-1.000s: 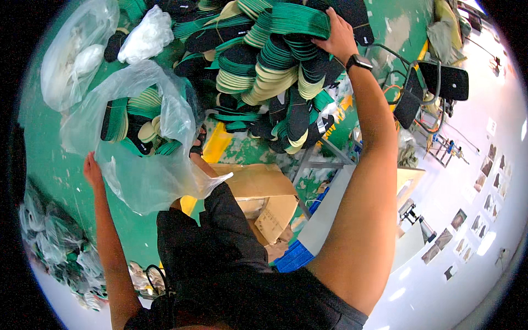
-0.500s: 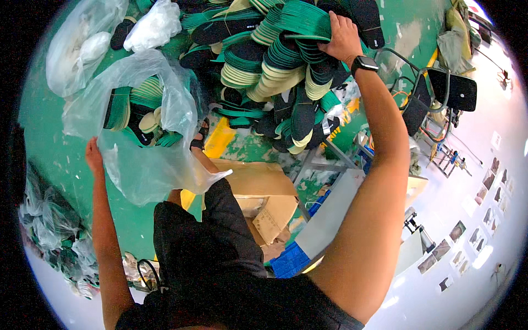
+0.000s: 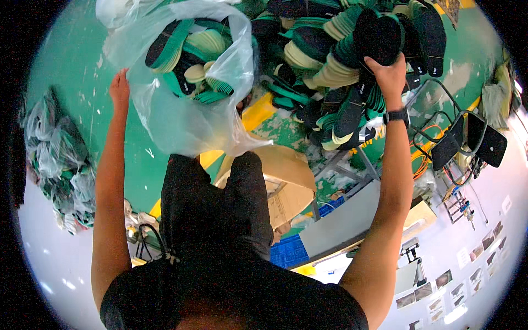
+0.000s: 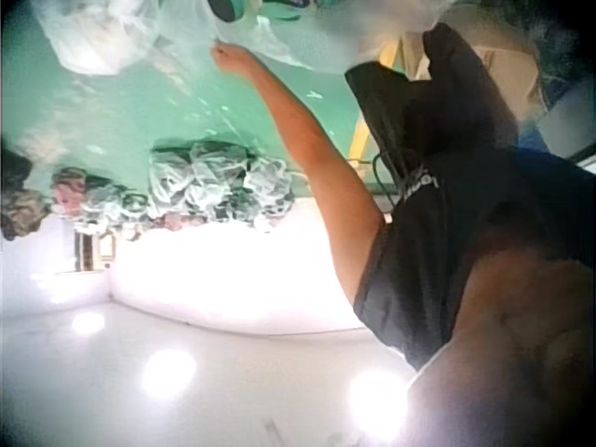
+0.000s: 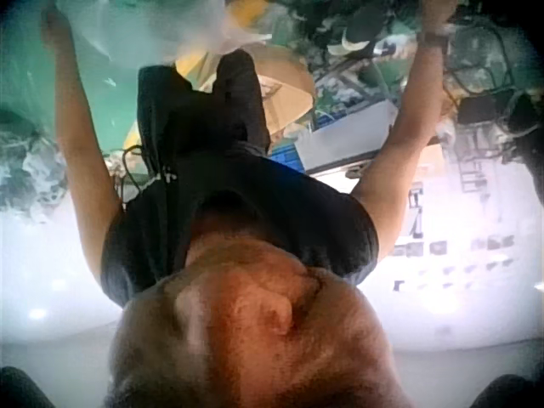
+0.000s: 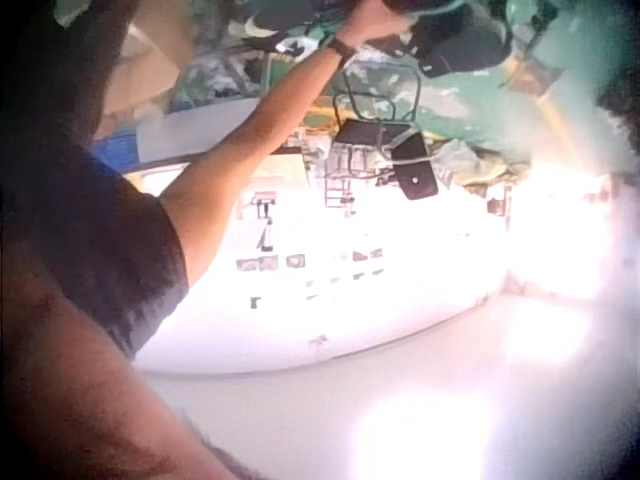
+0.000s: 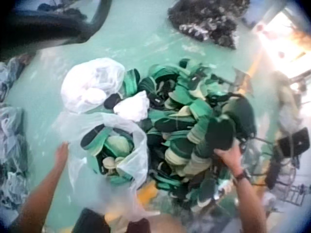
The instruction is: The person picks up green and black shoe soles from a pile on the floor and places them into a large plastic bag.
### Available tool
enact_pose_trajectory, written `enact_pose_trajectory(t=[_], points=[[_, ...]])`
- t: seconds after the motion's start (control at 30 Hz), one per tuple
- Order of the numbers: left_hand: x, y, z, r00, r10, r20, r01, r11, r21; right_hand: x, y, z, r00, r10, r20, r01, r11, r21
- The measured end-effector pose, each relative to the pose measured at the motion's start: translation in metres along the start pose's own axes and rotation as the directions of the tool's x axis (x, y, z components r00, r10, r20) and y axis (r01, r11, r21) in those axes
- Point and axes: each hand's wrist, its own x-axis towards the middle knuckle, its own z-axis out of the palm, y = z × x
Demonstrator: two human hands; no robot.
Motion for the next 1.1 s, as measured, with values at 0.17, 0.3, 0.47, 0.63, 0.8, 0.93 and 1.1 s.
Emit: enact_pose_trajectory(t=[0.17, 0.3, 0.47, 0.63, 0.8, 0.93, 1.1], points=[[-0.001, 0.020, -0.002, 0.999, -0.012, -0.041, 0.010, 0.999, -0.032, -0.089, -0.164, 0.019, 0.886, 0.016, 0.464, -0.281, 0.815, 0.508], [-0.001, 0.054, -0.006, 0.946, -0.302, 0.120, 0.324, 0.881, -0.345, -0.135, -0.270, 0.103, 0.799, -0.275, 0.534, -0.308, 0.577, 0.757], [0.015, 0.014, -0.012, 0.986, 0.159, -0.050, -0.166, 0.957, -0.238, -0.141, -0.284, 0.230, 0.479, -0.464, 0.745, -0.472, 0.579, 0.665], [0.015, -0.020, 0.009, 0.990, 0.094, 0.105, -0.071, 0.976, -0.206, -0.177, -0.203, 0.306, 0.658, 0.155, 0.737, -0.252, 0.967, 0.022], [0.009, -0.034, 0.010, 0.975, -0.108, 0.193, 0.189, 0.863, -0.470, -0.152, -0.167, 0.240, 0.823, 0.220, 0.524, -0.252, 0.968, -0.010], [0.020, -0.035, 0.014, 0.940, 0.341, 0.006, -0.338, 0.934, -0.117, -0.136, -0.144, 0.186, 0.986, 0.097, 0.137, -0.112, 0.988, 0.109], [0.038, -0.072, 0.026, 0.996, 0.053, 0.075, -0.030, 0.959, -0.282, -0.126, -0.114, 0.113, 0.988, 0.151, -0.039, -0.126, 0.918, 0.375]])
